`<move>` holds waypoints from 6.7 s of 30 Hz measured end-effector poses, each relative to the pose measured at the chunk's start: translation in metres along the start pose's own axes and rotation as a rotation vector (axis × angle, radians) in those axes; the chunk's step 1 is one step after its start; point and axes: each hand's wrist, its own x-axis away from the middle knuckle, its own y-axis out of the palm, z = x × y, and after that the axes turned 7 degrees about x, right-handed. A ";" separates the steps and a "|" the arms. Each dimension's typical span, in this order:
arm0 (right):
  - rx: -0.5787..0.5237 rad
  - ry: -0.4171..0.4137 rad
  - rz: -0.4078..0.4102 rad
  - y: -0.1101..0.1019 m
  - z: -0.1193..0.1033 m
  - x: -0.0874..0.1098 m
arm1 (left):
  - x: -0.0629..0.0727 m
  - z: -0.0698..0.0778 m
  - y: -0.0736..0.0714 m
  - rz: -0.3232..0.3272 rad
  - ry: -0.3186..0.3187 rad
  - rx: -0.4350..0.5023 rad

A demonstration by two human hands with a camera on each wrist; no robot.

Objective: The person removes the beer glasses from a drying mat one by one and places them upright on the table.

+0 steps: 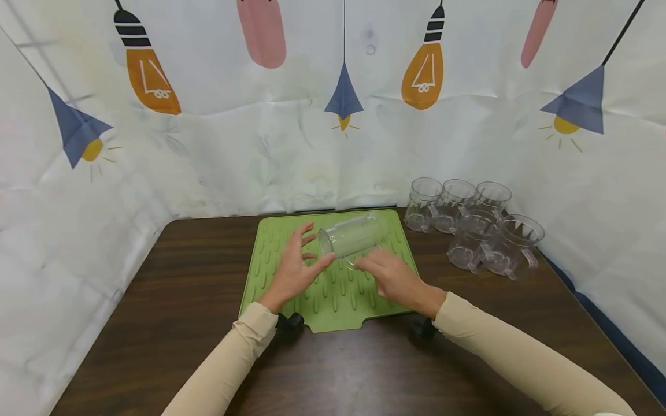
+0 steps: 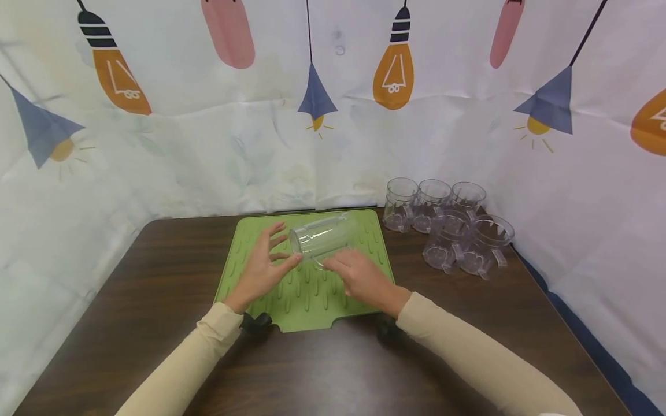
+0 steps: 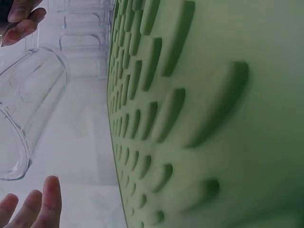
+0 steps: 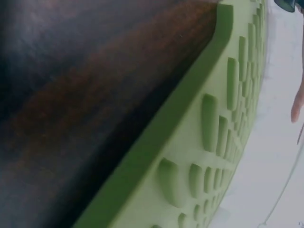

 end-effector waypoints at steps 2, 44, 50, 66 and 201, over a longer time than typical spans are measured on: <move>0.011 -0.007 -0.002 0.000 -0.002 0.002 | -0.001 0.000 0.004 0.005 0.012 0.031; -0.088 0.269 0.232 -0.027 -0.007 0.007 | 0.001 0.002 0.021 0.104 0.134 0.075; -0.258 0.553 0.309 -0.026 -0.006 0.014 | -0.001 0.004 0.020 0.103 0.173 0.088; -0.817 1.170 0.289 -0.021 -0.013 0.022 | -0.004 0.011 0.020 0.121 0.184 0.082; -0.619 0.928 0.248 -0.064 0.031 0.116 | 0.070 -0.032 -0.090 -0.403 -0.200 -0.761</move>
